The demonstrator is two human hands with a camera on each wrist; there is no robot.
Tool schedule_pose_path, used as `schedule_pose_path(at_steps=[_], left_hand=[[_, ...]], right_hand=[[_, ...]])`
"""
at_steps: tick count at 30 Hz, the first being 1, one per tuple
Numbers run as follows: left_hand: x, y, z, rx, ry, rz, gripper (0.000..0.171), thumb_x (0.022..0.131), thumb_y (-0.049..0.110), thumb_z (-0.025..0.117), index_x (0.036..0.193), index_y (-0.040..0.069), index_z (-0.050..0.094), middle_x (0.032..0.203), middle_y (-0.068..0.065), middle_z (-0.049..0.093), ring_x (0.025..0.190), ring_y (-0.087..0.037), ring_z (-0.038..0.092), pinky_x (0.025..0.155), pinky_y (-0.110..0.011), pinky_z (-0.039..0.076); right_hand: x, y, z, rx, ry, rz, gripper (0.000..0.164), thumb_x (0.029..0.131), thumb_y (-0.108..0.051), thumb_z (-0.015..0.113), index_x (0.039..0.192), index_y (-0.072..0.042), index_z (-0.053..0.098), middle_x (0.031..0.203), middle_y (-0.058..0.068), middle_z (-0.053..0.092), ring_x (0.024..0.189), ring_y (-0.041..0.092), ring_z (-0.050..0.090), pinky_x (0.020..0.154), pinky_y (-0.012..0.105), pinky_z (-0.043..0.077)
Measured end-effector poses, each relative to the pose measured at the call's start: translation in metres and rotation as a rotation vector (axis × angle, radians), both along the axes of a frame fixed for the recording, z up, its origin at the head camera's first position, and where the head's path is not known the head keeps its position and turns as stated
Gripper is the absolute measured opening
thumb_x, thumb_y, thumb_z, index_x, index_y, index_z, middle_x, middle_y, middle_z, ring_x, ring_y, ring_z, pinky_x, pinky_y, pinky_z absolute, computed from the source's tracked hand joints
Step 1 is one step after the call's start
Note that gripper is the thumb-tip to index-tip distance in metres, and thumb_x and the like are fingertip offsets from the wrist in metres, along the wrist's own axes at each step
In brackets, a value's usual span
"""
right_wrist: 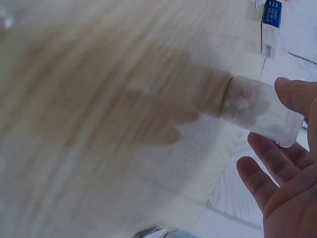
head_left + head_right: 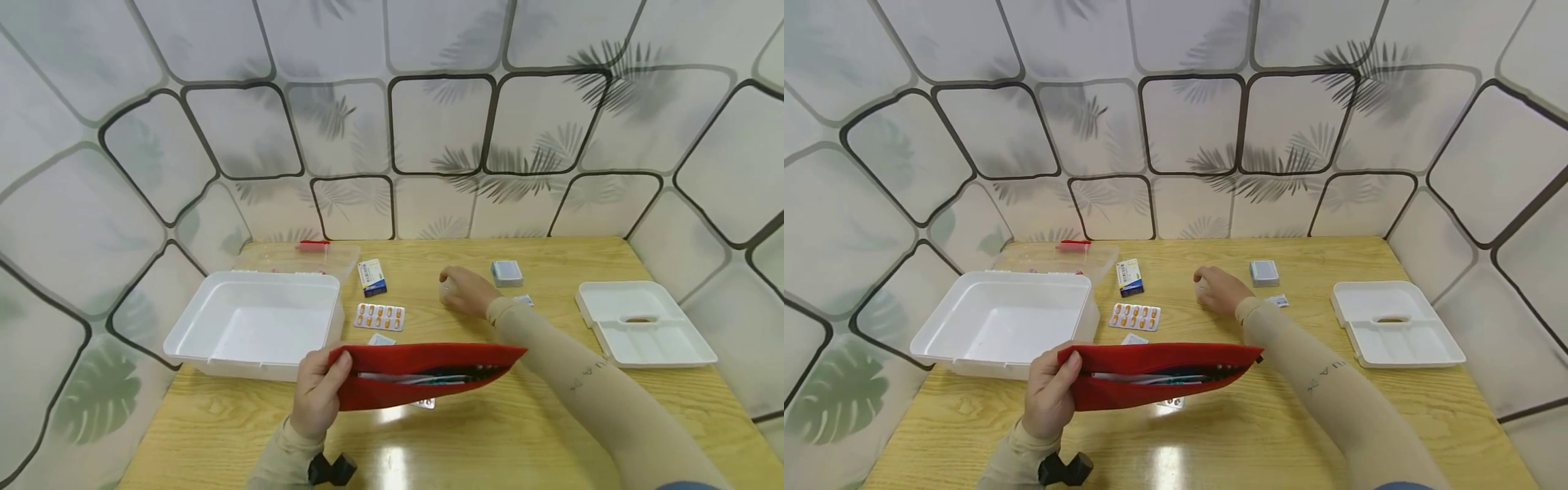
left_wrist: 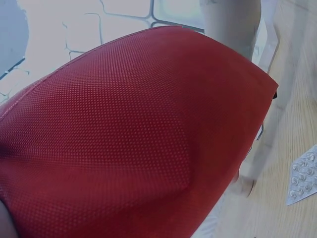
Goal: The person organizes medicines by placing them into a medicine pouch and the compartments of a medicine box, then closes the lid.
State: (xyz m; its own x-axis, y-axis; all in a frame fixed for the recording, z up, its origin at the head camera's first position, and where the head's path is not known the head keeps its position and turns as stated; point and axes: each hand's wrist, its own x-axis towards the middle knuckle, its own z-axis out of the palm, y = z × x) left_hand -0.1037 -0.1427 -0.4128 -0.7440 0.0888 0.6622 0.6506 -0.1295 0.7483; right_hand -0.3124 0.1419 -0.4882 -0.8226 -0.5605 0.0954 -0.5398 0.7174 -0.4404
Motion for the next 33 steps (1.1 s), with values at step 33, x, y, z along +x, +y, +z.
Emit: schedule_pose_path(at_steps=[33], left_hand=[[-0.012, 0.009, 0.000, 0.018, -0.117, 0.048, 0.023, 0.096, -0.006, 0.041, 0.095, -0.011, 0.063, 0.085, 0.003, 0.070, 0.071, -0.011, 0.066, 0.061, -0.029, 0.055]], right_hand=[[0.034, 0.063, -0.007, -0.217, 0.026, -0.115, 0.040, 0.087, -0.015, 0.072, 0.123, -0.004, 0.058, 0.116, 0.016, 0.063, 0.099, 0.032, 0.062, 0.081, 0.048, 0.051]])
